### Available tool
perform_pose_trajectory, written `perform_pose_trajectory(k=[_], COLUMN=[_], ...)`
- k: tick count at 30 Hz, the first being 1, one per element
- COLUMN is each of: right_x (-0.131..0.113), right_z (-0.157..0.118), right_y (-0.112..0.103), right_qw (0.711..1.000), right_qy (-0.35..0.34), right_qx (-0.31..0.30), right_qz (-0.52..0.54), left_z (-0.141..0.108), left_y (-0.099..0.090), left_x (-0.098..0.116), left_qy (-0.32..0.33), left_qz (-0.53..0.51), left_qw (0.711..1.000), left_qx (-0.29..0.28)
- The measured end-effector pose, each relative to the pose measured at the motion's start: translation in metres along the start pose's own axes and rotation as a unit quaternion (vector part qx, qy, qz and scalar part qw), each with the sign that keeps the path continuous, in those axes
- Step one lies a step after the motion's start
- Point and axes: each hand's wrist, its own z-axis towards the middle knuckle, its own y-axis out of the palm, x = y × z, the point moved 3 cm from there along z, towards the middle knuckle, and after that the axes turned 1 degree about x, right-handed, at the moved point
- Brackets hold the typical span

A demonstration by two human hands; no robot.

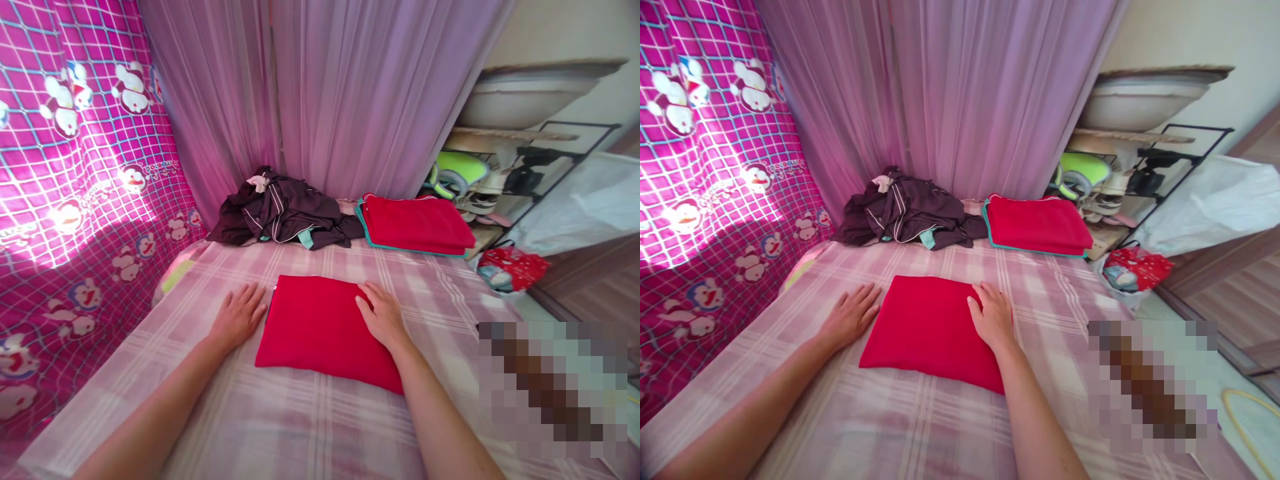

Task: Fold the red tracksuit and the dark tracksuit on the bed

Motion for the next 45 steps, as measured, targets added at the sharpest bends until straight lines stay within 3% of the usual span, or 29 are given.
perform_pose_trajectory(k=[2,6,8,9,11,14,16,18,23,25,27,29,30,32,34,35,37,42,44,45], right_x=[0.001,0.002,0.002,0.002,0.002,0.002,0.003,0.003,0.001,0.0,-0.001,-0.001,-0.001,0.0,0.001,0.001,0.001,0.0,0.0,0.0], right_z=[0.0,0.0,0.001,0.001,0.001,0.001,0.001,0.001,0.001,0.001,0.002,0.002,0.002,0.002,0.002,0.002,0.002,0.002,0.002,0.002], right_y=[0.001,0.003,0.003,0.003,0.003,0.002,0.002,0.001,0.002,0.002,0.001,0.001,0.001,0.001,0.001,0.001,0.001,0.002,0.002,0.003], right_qw=[1.0,1.0,0.999,0.999,0.999,1.0,1.0,1.0,1.0,1.0,1.0,1.0,1.0,1.0,1.0,1.0,1.0,1.0,1.0,1.0], right_qy=[-0.006,-0.014,-0.014,-0.014,-0.015,-0.015,-0.012,-0.011,-0.005,-0.002,-0.001,0.0,0.0,-0.001,-0.003,-0.004,-0.006,0.001,0.003,0.002], right_qx=[0.007,0.019,0.023,0.023,0.021,0.018,0.016,0.012,0.005,0.002,-0.003,-0.008,-0.01,-0.01,-0.009,-0.008,-0.008,-0.006,-0.008,-0.008], right_qz=[0.007,0.017,0.019,0.019,0.02,0.02,0.019,0.019,0.02,0.021,0.021,0.018,0.016,0.013,0.012,0.011,0.011,0.014,0.015,0.015], left_z=[0.006,0.031,0.038,0.038,0.036,0.027,0.023,0.025,0.041,0.047,0.053,0.059,0.06,0.056,0.045,0.039,0.028,0.022,0.024,0.026], left_y=[-0.005,-0.028,-0.037,-0.037,-0.028,-0.003,0.005,0.003,-0.025,-0.033,-0.034,-0.026,-0.017,-0.002,0.009,0.011,0.01,-0.022,-0.033,-0.036], left_x=[-0.022,-0.087,-0.093,-0.085,-0.054,-0.004,0.001,-0.023,-0.123,-0.141,-0.133,-0.099,-0.076,-0.038,-0.017,-0.017,-0.037,-0.127,-0.139,-0.135], left_qy=[-0.046,-0.238,-0.282,-0.271,-0.184,0.006,0.016,-0.049,-0.225,-0.304,-0.322,-0.244,-0.16,-0.079,-0.019,-0.015,-0.052,-0.246,-0.315,-0.327], left_qz=[0.0,0.028,0.07,0.082,0.07,-0.001,-0.011,-0.005,0.012,0.032,0.048,0.041,0.025,0.008,0.0,-0.001,0.004,0.02,0.04,0.053], left_qw=[0.999,0.971,0.956,0.958,0.978,1.0,1.0,0.999,0.974,0.952,0.945,0.968,0.987,0.997,1.0,1.0,0.999,0.969,0.948,0.943], left_qx=[-0.009,-0.015,0.03,0.051,0.066,0.004,-0.006,-0.01,-0.002,0.008,0.031,0.038,0.02,-0.003,-0.002,-0.004,-0.012,-0.015,0.004,0.021])
